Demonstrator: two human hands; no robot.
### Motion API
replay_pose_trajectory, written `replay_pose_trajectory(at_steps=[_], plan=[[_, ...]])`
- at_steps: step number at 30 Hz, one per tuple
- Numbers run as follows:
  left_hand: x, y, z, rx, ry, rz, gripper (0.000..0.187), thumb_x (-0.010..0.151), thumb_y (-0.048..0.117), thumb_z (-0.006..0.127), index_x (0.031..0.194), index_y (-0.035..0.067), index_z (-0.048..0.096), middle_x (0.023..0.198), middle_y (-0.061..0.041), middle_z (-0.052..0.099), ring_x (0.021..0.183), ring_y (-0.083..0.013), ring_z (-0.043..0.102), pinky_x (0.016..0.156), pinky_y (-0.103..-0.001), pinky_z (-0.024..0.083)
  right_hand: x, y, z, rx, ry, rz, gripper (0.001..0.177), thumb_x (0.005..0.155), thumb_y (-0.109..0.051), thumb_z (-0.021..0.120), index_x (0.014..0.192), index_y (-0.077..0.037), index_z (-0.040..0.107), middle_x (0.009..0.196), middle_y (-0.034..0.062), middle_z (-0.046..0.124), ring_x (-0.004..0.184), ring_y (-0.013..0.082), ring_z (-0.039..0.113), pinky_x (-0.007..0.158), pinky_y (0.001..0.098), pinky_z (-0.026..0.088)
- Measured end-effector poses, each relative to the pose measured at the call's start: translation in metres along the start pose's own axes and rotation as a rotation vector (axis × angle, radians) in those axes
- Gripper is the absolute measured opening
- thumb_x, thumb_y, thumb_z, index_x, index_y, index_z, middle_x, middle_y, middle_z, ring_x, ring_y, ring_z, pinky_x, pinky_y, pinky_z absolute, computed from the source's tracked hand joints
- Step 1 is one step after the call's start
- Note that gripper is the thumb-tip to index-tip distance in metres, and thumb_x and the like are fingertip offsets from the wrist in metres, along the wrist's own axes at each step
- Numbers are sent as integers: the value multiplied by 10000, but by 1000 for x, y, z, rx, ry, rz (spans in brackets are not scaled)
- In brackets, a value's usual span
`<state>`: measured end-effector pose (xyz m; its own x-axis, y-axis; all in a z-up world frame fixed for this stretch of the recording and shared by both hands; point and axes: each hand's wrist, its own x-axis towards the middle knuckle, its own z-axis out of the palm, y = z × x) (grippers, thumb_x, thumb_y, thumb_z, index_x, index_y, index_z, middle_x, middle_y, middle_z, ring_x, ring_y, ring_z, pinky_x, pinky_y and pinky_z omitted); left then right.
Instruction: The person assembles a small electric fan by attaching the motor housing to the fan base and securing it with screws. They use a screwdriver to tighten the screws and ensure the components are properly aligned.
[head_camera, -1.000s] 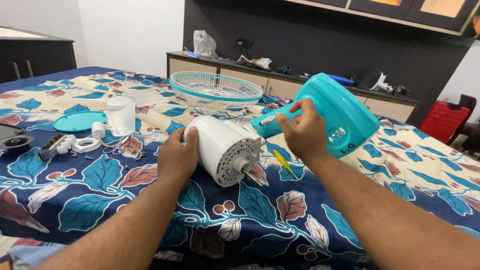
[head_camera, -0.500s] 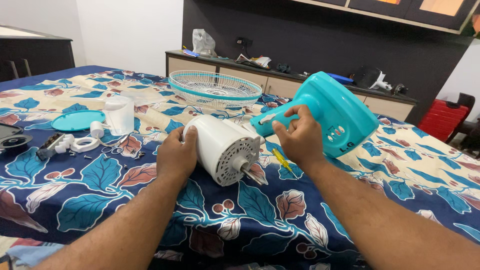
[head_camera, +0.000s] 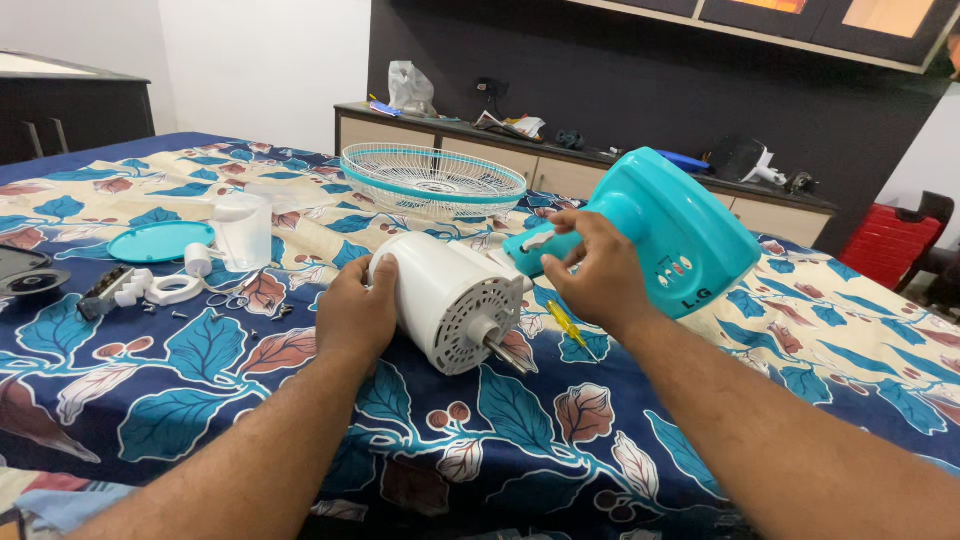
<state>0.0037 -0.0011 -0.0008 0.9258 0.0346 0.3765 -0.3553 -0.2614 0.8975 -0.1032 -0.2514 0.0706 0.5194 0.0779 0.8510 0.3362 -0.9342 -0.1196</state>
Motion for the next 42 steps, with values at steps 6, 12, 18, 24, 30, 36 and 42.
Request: replay_pose_trajectory(at_steps=[6,12,18,24,30,36,42], plan=[[-2,2,-1,21,4,-9,607,950,543,509,1325,88,655,1188,-204,724,1131,-370,683,982,-440,502,15,8,5,-67,-125,-18,253,919,-151,712,1149,-51,744,988,164,785,760,209,755,714,341,596],[-2,3,-3,29,-15,-17,614,954,549,493,1342,95,639,1188,-204,722,1124,-366,687,978,-440,507,28,19,37,516,-79,892,228,912,-162,659,1128,-104,618,786,167,722,609,225,657,497,357,465],[-1,1,-1,28,-10,-20,611,952,547,499,1326,88,650,1186,-202,726,1121,-370,688,979,-438,503,24,40,33,590,152,849,248,899,-165,622,1107,-56,703,819,105,644,573,173,523,488,357,394],[0,0,0,2,1,1,604,957,537,499,1308,73,662,1173,-202,733,1109,-369,699,969,-437,512,12,26,15,-100,2,80,249,784,-213,765,957,-35,789,936,139,742,676,194,702,655,339,575],[0,-1,0,15,-2,1,596,953,535,503,1306,81,664,1168,-198,733,1108,-366,695,961,-438,511,7,12,14,-46,-195,432,232,823,-256,751,817,-28,798,737,117,780,646,217,730,644,362,576],[2,-3,2,0,12,44,589,971,523,506,1295,61,671,1169,-208,735,1114,-370,696,969,-435,514,-4,-1,16,-23,22,168,171,799,-182,725,907,-50,736,842,76,760,679,190,730,677,341,587],[-1,-1,-1,5,-7,0,591,958,527,508,1309,75,656,1158,-203,730,1096,-371,694,952,-439,513,1,-13,10,15,-47,217,597,723,-79,648,1312,-70,548,905,73,742,682,193,720,673,358,569]])
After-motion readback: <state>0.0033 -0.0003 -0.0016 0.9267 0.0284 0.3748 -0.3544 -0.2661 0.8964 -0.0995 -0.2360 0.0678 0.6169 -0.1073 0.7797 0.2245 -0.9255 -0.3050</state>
